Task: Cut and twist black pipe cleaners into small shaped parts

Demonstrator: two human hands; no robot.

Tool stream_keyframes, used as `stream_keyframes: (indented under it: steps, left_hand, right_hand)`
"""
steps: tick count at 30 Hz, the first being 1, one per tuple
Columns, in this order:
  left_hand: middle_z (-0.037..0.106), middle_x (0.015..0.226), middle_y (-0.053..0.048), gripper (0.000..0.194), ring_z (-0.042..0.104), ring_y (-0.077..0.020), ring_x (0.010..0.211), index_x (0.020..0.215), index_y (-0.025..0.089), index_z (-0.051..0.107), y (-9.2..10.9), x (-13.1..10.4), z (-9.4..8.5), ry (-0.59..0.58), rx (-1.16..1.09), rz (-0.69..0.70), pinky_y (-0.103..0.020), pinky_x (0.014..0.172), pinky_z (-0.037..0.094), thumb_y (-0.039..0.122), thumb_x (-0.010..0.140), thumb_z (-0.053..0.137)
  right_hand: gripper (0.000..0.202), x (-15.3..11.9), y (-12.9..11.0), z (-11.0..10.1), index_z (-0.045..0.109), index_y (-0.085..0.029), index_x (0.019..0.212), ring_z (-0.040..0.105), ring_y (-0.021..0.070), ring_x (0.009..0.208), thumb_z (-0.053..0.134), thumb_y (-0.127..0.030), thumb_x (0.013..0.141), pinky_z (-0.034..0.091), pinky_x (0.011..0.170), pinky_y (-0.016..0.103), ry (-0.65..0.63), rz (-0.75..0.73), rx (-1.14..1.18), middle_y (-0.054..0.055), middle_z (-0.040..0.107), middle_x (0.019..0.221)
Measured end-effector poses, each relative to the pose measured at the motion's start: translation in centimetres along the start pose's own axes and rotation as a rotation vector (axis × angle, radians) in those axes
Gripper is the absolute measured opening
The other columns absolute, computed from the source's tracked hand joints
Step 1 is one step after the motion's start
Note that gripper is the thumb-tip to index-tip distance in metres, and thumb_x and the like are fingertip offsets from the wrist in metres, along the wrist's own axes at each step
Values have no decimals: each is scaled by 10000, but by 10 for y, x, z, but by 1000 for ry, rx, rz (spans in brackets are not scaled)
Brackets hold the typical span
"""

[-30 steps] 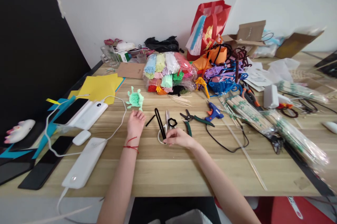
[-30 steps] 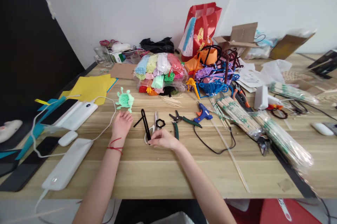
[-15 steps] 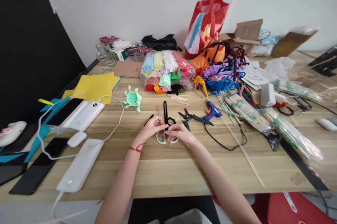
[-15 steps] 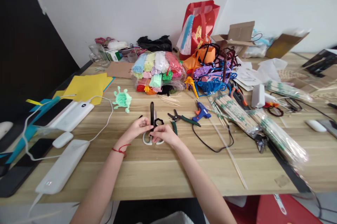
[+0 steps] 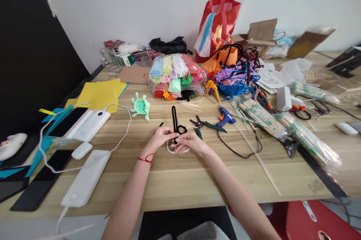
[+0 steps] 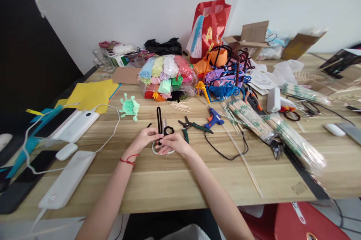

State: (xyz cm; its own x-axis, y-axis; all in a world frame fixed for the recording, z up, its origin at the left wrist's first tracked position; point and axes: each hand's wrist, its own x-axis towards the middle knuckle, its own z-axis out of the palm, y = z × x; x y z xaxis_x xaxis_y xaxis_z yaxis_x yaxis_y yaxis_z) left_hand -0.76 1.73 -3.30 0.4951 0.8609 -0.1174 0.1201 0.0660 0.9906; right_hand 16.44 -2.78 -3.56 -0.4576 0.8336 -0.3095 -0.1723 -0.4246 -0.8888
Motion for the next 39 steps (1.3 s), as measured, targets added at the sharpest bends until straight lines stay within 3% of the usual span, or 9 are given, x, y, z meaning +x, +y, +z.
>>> stream_keyframes:
  steps: [7,12,18,22,26,34,39]
  left_hand:
    - [511,562,17,337,484,-98,555,555,128,550,0,0,2,14,-6,50,-214,535,377,404,659,712]
    - [502,562,27,325,469,-86,539,562,130,536,2,0,6,40,-2,54,-207,528,369,384,664,712]
    - [554,667,3,286,492,-95,556,786,132,587,3,-3,9,-65,-90,-18,-206,514,371,405,731,653]
    - [453,560,42,332,417,-77,483,785,144,566,2,-4,12,-87,-142,-114,-198,471,333,475,773,584]
    - [426,584,44,375,378,-72,495,722,161,502,2,-3,15,-8,-218,-85,-196,476,322,528,780,547]
    - [423,617,31,412,336,-78,502,660,178,410,2,2,-1,309,-325,74,-206,459,264,553,774,539]
    - [410,586,28,390,339,-89,498,628,183,392,-3,5,-5,400,-290,107,-219,460,247,511,797,519]
  right_hand:
    - [421,1,0,1,681,-103,826,685,153,614,718,-483,650,540,569,249,22,-2,-27,124,725,874]
    - [426,0,-1,2,691,-95,765,637,111,529,734,-492,618,508,535,217,40,-43,-80,94,720,742]
    - [405,-1,-4,4,694,-101,757,602,97,487,749,-471,604,472,502,207,43,-24,-82,64,701,663]
    - [375,-1,-4,0,694,-101,766,605,104,492,758,-433,604,476,511,217,-20,19,-77,62,699,674]
    - [355,0,-1,-2,688,-105,778,600,100,481,755,-412,614,467,498,208,-55,25,-75,59,700,670]
    - [395,2,4,5,659,-104,732,598,108,466,761,-455,583,474,484,220,-85,82,-133,53,692,629]
    - [397,2,6,6,625,-110,694,595,108,450,750,-472,590,473,462,217,-84,81,-168,37,677,591]
